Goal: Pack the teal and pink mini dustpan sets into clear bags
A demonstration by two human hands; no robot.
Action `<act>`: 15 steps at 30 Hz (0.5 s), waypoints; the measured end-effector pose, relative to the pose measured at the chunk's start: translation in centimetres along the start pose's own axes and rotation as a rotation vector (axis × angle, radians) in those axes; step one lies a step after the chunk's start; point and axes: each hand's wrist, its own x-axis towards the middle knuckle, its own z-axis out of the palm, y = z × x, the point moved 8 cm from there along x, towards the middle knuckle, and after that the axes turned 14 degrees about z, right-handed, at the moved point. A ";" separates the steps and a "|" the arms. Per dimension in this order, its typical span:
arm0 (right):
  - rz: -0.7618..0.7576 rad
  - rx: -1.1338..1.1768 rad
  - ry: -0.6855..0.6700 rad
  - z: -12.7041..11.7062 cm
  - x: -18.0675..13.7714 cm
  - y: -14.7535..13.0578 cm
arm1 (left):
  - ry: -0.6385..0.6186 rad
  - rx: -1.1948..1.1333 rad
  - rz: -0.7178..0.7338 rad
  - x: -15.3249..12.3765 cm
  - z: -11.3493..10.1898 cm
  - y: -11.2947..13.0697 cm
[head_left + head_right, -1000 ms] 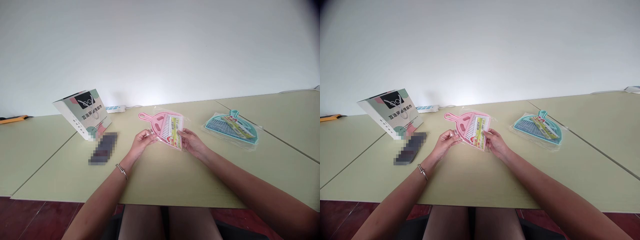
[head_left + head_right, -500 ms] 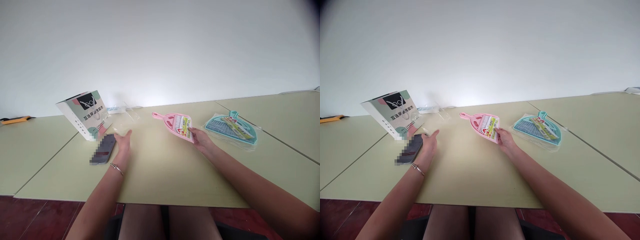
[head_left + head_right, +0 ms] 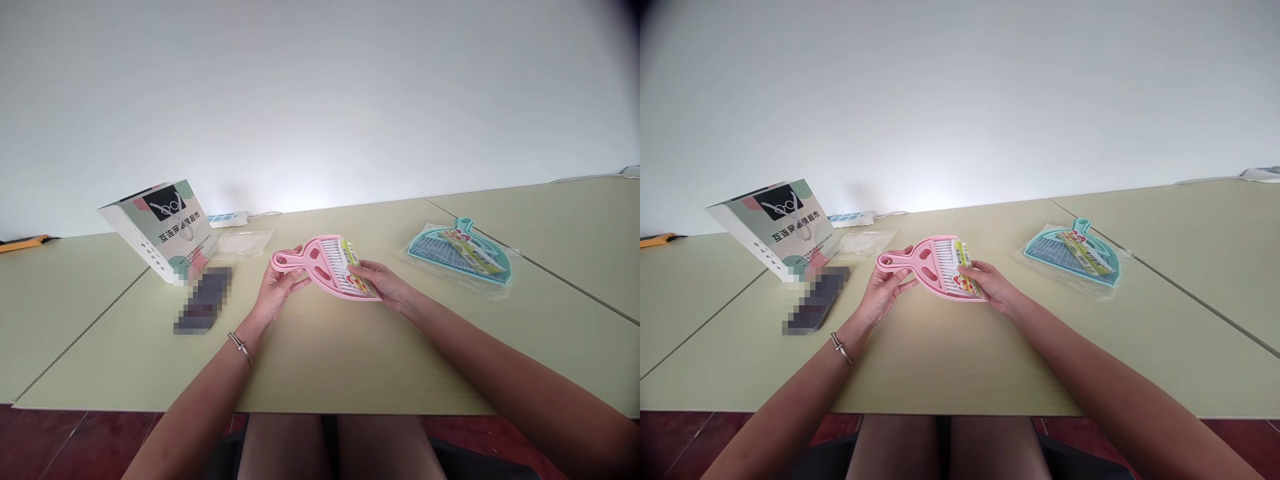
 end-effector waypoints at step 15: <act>-1.113 -1.088 0.274 7.0 -6.3 -3.7 | -0.200 0.175 0.350 -1.1 3.9 3.8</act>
